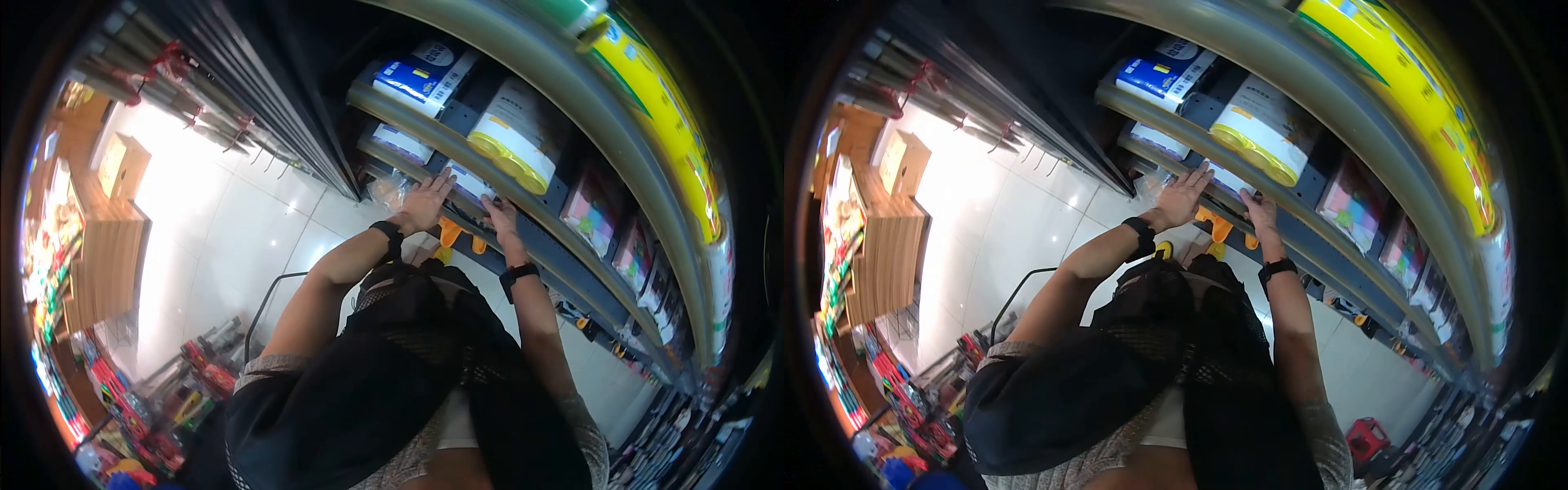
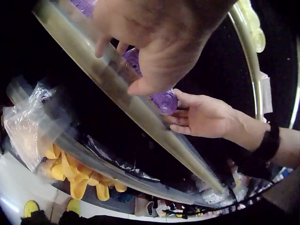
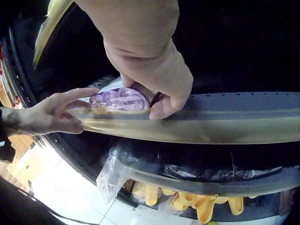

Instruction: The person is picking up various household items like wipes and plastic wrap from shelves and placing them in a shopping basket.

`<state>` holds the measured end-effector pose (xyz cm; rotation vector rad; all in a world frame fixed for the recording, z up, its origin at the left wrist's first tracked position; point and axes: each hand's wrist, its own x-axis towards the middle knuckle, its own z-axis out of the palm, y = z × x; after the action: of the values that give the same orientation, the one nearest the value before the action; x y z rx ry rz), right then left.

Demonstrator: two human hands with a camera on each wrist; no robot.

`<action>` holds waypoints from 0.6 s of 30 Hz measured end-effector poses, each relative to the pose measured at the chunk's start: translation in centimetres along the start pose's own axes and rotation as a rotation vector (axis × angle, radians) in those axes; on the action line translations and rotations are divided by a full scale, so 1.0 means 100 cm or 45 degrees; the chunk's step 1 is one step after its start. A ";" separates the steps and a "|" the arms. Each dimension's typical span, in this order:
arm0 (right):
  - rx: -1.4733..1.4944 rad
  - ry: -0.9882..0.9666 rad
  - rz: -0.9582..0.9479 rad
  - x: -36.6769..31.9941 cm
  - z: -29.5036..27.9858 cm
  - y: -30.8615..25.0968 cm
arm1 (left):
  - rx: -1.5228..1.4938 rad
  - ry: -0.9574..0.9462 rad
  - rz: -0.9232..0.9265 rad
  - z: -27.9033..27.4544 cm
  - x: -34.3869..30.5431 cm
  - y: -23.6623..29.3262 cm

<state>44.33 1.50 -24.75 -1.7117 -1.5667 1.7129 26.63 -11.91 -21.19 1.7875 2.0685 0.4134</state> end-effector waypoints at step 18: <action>0.414 0.112 0.057 -0.075 -0.113 0.123 | 0.119 -0.156 0.017 -0.018 0.025 0.022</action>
<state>61.71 -3.71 -27.14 -1.6405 -1.1456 1.7720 27.44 -9.03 -18.78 1.8317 2.0224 0.2078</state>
